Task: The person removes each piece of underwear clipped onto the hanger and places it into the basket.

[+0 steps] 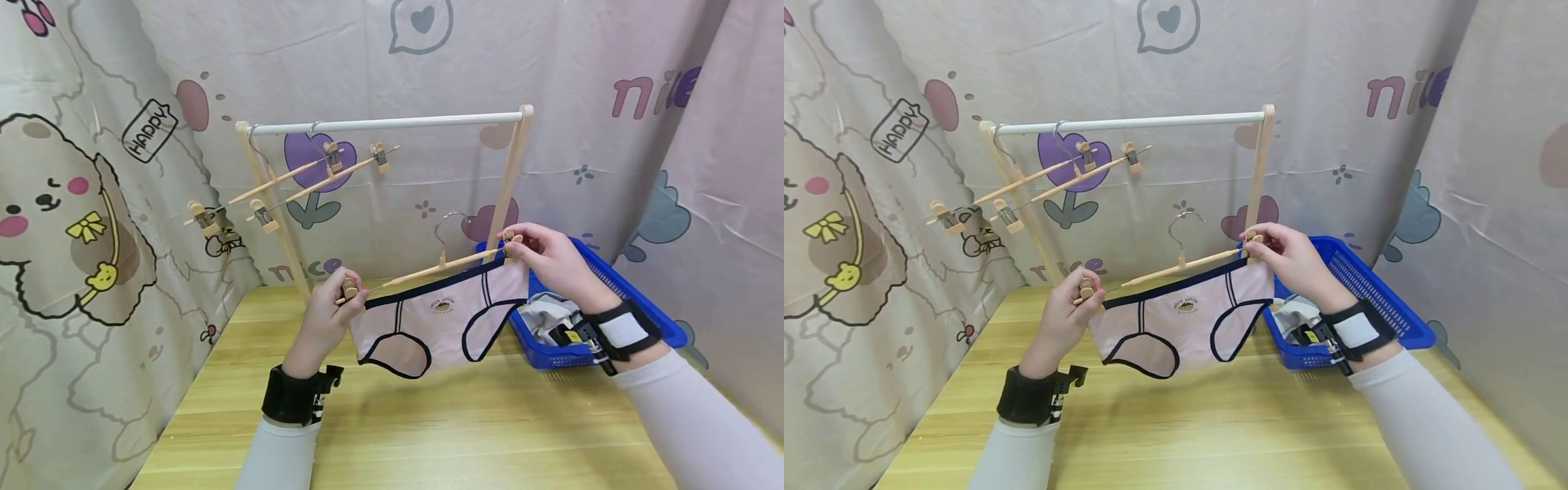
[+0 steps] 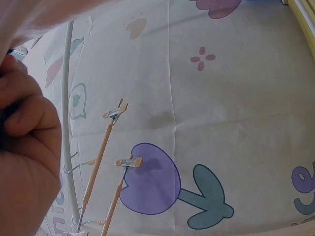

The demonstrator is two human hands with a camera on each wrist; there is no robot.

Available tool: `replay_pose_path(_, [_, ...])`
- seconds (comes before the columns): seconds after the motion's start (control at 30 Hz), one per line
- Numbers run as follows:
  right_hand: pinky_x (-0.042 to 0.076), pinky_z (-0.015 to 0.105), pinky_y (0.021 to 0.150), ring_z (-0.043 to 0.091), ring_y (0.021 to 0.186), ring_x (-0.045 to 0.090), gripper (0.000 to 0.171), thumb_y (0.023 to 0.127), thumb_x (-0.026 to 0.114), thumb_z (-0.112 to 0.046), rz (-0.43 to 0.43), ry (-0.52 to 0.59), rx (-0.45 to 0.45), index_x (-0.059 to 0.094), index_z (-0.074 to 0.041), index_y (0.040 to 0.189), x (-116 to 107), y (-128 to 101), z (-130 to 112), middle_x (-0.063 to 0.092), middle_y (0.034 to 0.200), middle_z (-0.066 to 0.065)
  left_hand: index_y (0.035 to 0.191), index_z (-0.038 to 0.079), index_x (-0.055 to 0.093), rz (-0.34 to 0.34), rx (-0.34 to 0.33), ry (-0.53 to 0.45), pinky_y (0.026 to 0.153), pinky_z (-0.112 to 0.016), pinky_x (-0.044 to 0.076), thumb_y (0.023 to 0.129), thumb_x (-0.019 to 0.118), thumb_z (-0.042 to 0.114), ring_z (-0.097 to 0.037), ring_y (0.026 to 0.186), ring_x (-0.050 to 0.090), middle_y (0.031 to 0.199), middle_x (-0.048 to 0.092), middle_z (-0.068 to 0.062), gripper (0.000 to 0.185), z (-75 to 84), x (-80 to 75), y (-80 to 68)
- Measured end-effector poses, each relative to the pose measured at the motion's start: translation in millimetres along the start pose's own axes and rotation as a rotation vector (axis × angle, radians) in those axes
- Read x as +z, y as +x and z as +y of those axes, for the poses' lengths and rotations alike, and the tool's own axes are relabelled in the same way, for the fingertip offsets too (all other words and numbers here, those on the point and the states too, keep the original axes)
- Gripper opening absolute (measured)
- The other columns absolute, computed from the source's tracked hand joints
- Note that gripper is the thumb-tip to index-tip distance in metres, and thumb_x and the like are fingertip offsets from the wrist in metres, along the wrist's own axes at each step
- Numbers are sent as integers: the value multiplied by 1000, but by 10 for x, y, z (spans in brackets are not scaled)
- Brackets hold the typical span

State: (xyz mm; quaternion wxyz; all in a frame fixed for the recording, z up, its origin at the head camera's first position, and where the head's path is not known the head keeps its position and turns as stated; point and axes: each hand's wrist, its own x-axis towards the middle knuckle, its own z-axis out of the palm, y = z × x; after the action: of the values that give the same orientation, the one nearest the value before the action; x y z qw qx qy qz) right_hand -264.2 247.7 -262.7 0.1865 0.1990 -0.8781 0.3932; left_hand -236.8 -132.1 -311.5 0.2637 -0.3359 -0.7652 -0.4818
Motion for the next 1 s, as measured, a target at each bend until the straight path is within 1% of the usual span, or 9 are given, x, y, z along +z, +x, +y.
replay_pose_path(0.2, [42, 20, 62, 14, 81, 51, 28, 106, 59, -24, 41, 12, -4, 65, -4, 125, 39, -95, -60, 55, 97, 7, 99, 4, 60, 1, -152, 21, 55, -21, 38, 99, 67, 13, -10, 64, 47, 78, 54, -7, 11, 32, -29, 3])
replay_pose_path(0.3, [41, 20, 61, 15, 80, 50, 25, 106, 61, -22, 72, -7, -14, 66, -5, 123, 62, -132, -103, 54, 95, 7, 102, 6, 61, -8, -210, 72, 60, -23, 41, 99, 67, 12, -14, 68, 49, 82, 59, -9, 9, 57, -31, 14])
replay_pose_path(0.4, [40, 19, 62, 14, 78, 49, 23, 105, 62, -22, 106, -36, -24, 67, -5, 120, 85, -169, -147, 54, 94, 6, 108, 6, 63, -11, -260, 157, 71, -30, 46, 100, 66, 15, -21, 79, 55, 92, 65, -10, 13, 90, -14, 22])
replay_pose_path(0.5, [38, 18, 63, 13, 77, 48, 22, 105, 63, -21, 147, -71, -49, 68, -5, 118, 116, -203, -185, 55, 93, 6, 119, 4, 62, 10, -273, 262, 86, -41, 49, 100, 67, 18, -28, 96, 58, 107, 67, -11, 24, 140, 22, 22])
replay_pose_path(0.6, [38, 16, 64, 11, 77, 47, 19, 103, 65, -19, 205, -114, -93, 69, -4, 115, 165, -243, -208, 56, 92, 5, 130, 0, 58, 72, -228, 347, 99, -48, 47, 99, 69, 19, -35, 113, 56, 120, 63, -15, 37, 192, 81, 9])
replay_pose_path(0.7, [38, 13, 66, 9, 79, 47, 18, 101, 68, -16, 260, -143, -136, 70, -4, 113, 227, -294, -229, 59, 93, 6, 134, -3, 55, 139, -137, 396, 108, -53, 40, 96, 72, 17, -41, 124, 50, 129, 59, -20, 46, 250, 155, -3])
replay_pose_path(0.77, [40, 11, 69, 7, 81, 49, 16, 99, 69, -15, 288, -148, -161, 70, -4, 112, 275, -323, -239, 61, 93, 7, 134, -4, 55, 157, -78, 406, 111, -55, 38, 94, 73, 15, -43, 127, 48, 131, 58, -21, 48, 277, 213, -13])
replay_pose_path(0.83, [40, 10, 71, 6, 82, 50, 15, 98, 70, -13, 308, -141, -181, 71, -4, 111, 327, -347, -247, 63, 94, 7, 133, -4, 56, 153, -29, 406, 113, -56, 36, 93, 75, 15, -42, 129, 47, 132, 58, -21, 48, 303, 272, -22])
replay_pose_path(1.0, [42, 9, 70, 5, 84, 53, 15, 95, 74, -7, 335, -119, -229, 71, -4, 109, 473, -385, -273, 63, 92, 6, 133, -3, 59, 97, 29, 378, 115, -51, 38, 95, 73, 16, -37, 131, 51, 132, 61, -18, 45, 367, 417, -30])
